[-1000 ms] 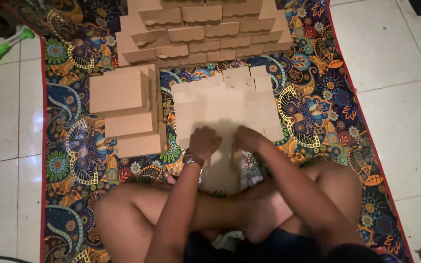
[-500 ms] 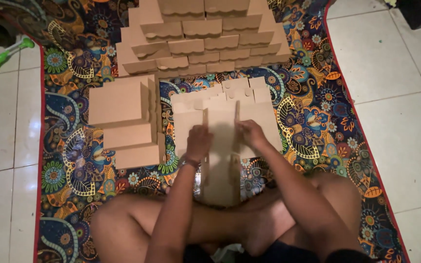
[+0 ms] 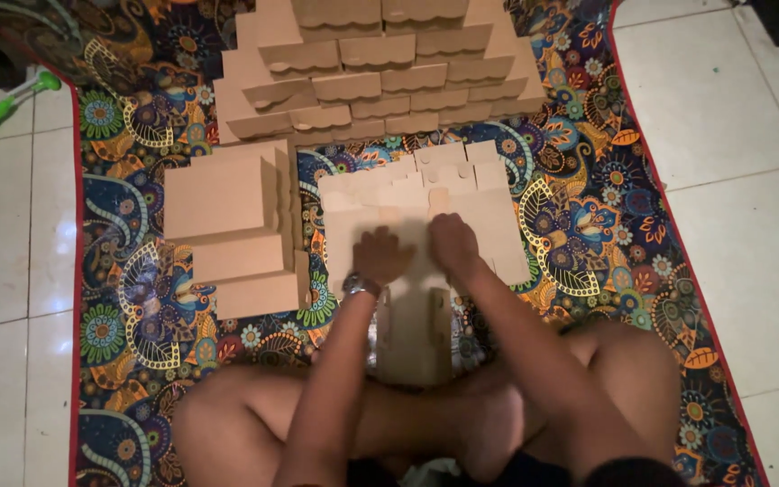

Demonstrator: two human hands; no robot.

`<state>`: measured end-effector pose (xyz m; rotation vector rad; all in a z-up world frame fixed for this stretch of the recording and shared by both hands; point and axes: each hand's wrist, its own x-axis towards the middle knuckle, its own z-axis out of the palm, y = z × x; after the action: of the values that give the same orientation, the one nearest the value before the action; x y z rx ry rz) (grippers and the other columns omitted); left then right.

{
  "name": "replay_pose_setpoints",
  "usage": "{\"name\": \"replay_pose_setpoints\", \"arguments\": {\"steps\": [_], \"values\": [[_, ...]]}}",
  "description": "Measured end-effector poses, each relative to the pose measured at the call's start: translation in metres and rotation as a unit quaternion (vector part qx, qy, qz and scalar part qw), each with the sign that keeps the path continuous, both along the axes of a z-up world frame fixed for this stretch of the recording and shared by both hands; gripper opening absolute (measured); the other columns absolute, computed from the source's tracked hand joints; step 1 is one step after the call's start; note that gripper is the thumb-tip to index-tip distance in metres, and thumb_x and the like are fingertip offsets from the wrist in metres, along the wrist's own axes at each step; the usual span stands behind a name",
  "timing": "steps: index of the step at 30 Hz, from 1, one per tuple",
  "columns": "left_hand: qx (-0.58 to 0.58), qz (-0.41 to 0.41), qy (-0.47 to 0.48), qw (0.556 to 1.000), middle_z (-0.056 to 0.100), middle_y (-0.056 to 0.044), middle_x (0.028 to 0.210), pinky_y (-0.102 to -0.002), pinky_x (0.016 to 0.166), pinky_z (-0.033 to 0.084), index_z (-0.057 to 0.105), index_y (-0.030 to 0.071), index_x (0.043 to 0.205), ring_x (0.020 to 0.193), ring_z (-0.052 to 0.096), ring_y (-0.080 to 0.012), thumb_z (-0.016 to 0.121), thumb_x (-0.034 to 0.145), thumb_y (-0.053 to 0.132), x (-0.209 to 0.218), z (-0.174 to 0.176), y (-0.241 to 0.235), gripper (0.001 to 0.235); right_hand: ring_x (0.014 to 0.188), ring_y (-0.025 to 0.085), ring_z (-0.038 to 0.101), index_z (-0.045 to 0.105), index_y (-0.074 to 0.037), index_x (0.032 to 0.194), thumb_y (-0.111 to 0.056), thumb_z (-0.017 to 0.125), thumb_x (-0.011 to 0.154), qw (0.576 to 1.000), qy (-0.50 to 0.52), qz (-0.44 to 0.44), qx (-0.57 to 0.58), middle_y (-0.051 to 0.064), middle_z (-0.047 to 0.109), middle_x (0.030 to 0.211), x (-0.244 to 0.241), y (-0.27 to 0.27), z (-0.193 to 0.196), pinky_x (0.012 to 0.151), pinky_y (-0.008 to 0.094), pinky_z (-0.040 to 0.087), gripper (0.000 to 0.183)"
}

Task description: Folding a flat cardboard template into a finished box while sitting on the floor.

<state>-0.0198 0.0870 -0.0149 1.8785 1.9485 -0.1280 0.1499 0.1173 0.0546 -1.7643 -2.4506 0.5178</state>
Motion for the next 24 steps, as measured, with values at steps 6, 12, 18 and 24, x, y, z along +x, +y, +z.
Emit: {"name": "replay_pose_setpoints", "arguments": {"steps": [6,12,18,24], "values": [[0.152,0.056,-0.211,0.964,0.066,-0.021,0.072,-0.056,0.066,0.055,0.074,0.0,0.075,0.084,0.066,-0.0454,0.055,0.082,0.025,-0.053,-0.052,0.019,0.032,0.114,0.038,0.064,0.076,-0.004,0.112,-0.012,0.065,0.094,0.977,0.168,-0.104,-0.077,0.018,0.071,0.115,0.01,0.004,-0.007,0.096,0.043,0.056,0.022],[-0.025,0.343,-0.371,0.862,0.059,-0.019,0.143,-0.044,0.112,0.049,0.035,0.023,0.16,0.132,0.058,-0.0353,0.066,0.076,0.049,-0.039,0.007,0.027,0.093,0.123,0.036,0.062,0.053,-0.013,0.148,-0.015,0.076,0.083,0.929,0.288,-0.175,-0.155,0.018,0.066,0.129,0.028,0.022,-0.025,0.1,0.048,0.053,0.068],[0.0,0.247,-0.365,0.898,0.06,-0.017,0.144,-0.043,0.121,0.042,0.035,0.025,0.158,0.136,0.054,-0.0356,0.059,0.076,0.029,-0.026,0.07,0.019,0.085,0.121,0.036,0.062,0.053,-0.008,0.149,-0.018,0.076,0.081,0.942,0.277,-0.107,-0.155,0.019,0.068,0.126,0.038,0.045,-0.069,0.099,0.046,0.051,0.072],[-0.067,0.174,-0.222,0.957,0.075,-0.01,0.12,-0.046,0.102,0.054,0.04,0.038,0.157,0.119,0.068,-0.031,0.038,0.094,0.047,-0.011,0.083,0.025,0.064,0.12,0.032,0.063,0.054,-0.007,0.148,-0.018,0.08,0.077,0.948,0.251,-0.106,-0.167,0.015,0.064,0.127,0.036,0.056,-0.096,0.096,0.041,0.053,0.077]]}}
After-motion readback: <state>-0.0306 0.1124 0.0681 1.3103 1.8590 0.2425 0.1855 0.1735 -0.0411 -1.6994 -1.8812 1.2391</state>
